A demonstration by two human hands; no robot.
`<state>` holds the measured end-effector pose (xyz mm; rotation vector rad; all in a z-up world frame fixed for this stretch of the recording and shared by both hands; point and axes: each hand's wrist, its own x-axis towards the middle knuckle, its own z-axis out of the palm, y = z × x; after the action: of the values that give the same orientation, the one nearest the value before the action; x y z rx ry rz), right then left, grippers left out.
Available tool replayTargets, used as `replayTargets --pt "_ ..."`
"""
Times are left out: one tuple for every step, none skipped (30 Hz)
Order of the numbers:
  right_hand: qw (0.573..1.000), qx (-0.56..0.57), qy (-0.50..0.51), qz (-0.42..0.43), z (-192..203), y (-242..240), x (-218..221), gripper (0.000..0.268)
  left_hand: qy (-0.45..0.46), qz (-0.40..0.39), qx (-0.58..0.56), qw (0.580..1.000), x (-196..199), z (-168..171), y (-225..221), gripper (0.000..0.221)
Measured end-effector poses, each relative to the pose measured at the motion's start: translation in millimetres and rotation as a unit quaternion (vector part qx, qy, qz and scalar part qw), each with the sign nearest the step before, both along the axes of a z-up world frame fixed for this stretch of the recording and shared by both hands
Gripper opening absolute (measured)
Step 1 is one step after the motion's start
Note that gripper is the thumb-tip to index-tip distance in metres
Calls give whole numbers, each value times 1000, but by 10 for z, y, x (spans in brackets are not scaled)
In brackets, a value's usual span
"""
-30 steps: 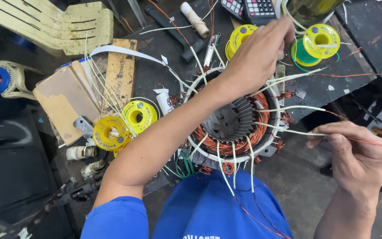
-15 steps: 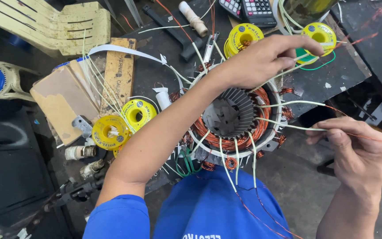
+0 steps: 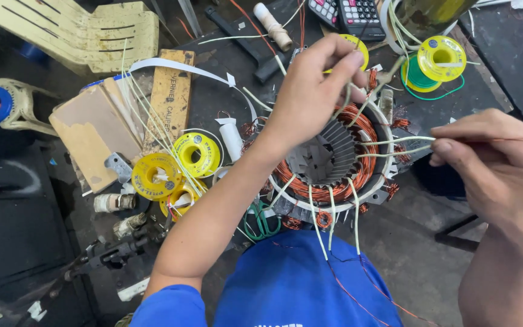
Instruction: Organizing copper wire leads on a motor stator by threading them through insulating sleeves and positioning them around the frame.
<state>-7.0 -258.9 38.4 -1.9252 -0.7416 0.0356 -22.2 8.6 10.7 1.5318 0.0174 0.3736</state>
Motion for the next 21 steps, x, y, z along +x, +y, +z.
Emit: replayTargets --pt "998 -36 -41 36 135 117 -26 8 -23 -44 23 998 21 20 -31 12" --pt "992 -71 -82 71 269 236 -56 8 -46 -89 45 994 42 39 -59 6" --pt "991 -72 -83 76 236 242 3 8 -47 -84 45 994 38 58 -84 6" --pt "990 -76 -95 73 202 248 64 8 -101 -132 39 985 36 75 -109 4" --pt "989 -80 -106 69 162 251 119 11 -153 -181 33 971 34 87 -138 4" --pt "988 -81 -106 73 134 267 104 11 -152 -177 32 972 32 102 -80 4" --pt "998 -43 -27 29 110 278 92 16 -154 -156 37 975 40 122 -26 8" --pt "998 -6 54 -15 87 287 83 22 -156 -135 41 978 51 143 26 18" --pt "998 -8 53 -14 33 247 132 22 -158 -134 41 978 41 81 76 18" --pt "999 8 43 1 -21 206 183 24 -129 -79 -32 988 33 19 126 21" --pt "999 24 34 15 -82 170 230 27 -97 -24 -103 990 21 -45 180 24" --pt "999 24 34 16 -97 131 260 27 -98 -23 -103 990 12 -67 203 24" --pt "999 11 -4 32 -115 96 287 17 -114 -5 -160 981 -1 -90 228 21" --pt "998 -2 -43 49 -134 61 314 9 -131 12 -215 968 -15 -114 255 19" --pt "998 -3 -42 50 -73 56 276 9 -130 14 -216 967 -16 -61 211 19" --pt "996 -18 -27 78 -13 50 237 12 -129 -29 -180 975 -17 -8 168 24" --pt "994 -32 -12 106 46 46 196 16 -128 -71 -142 979 -19 48 127 29" --pt "994 -33 -12 107 94 118 162 16 -128 -70 -142 979 -26 150 22 29" --pt "990 -22 -7 138 145 183 124 20 -151 -131 -79 977 -29 254 -90 27" --pt "986 -11 -2 168 198 246 86 24 -172 -192 -15 966 -33 361 -204 26" --pt "986 -12 -2 168 142 265 107 24 -172 -192 -15 966 23 358 -224 26"
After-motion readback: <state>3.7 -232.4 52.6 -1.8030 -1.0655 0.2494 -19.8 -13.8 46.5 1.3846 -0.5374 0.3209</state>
